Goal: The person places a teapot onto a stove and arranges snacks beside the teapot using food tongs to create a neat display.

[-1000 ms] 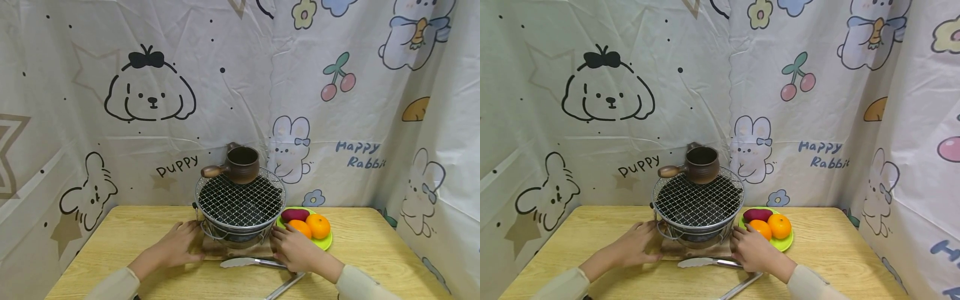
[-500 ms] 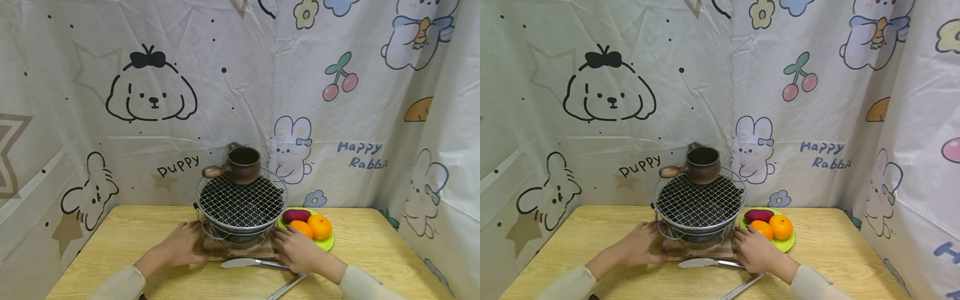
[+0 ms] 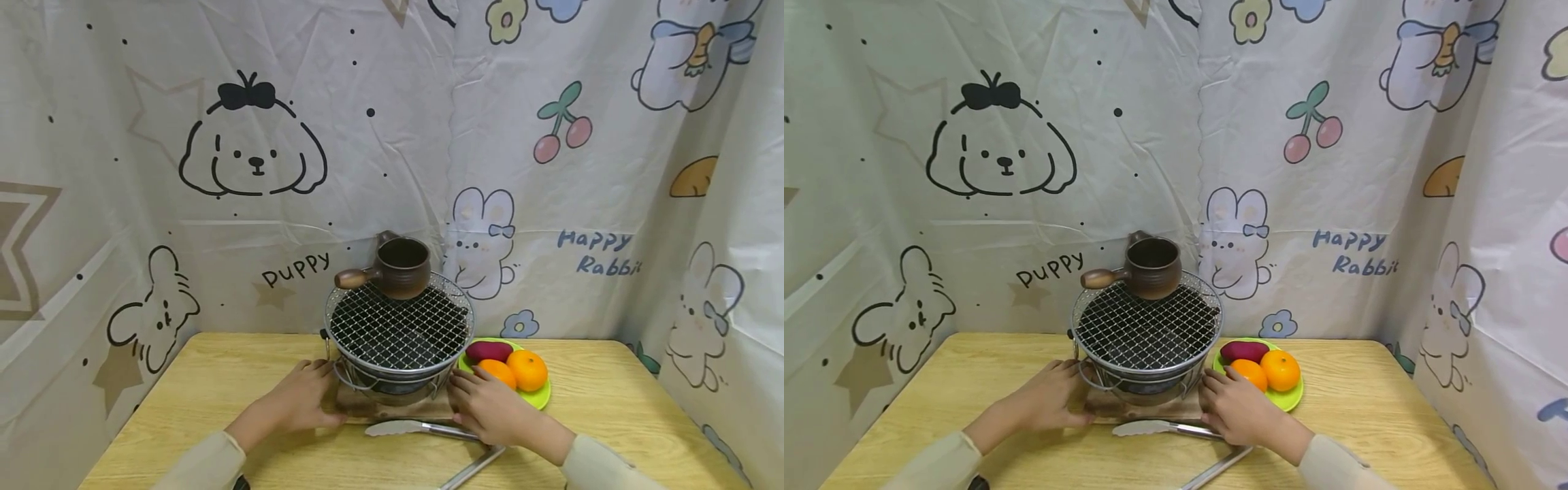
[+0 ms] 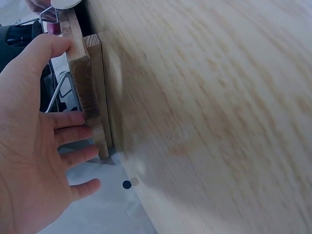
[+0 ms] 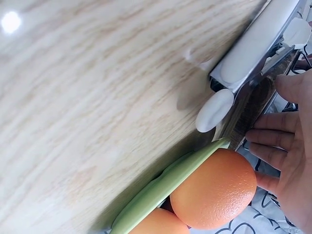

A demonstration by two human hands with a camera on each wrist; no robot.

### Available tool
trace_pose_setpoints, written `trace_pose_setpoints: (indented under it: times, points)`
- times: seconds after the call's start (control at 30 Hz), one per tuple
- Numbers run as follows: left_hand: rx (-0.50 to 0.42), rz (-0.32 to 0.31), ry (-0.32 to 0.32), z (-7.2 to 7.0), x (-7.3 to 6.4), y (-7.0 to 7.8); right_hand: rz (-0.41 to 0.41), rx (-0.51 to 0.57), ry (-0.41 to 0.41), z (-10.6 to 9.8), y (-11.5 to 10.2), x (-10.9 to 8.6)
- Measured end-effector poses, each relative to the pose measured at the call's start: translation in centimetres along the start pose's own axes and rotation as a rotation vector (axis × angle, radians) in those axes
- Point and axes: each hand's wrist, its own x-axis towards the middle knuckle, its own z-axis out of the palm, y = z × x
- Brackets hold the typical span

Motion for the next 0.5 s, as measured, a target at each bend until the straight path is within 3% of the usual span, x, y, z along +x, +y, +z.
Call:
trace_pose_setpoints:
  times: [0.23,0.5]
  points:
    - [0.022,0.008,0.011,0.05,0.36,0.1,0.001,0.003,-0.021,-0.07,0.09,-0.19]
    - [-0.003,-0.027,-0.041,-0.57,0.33,0.37,0.005,0.025,-0.054,-0.11,0.31,-0.06]
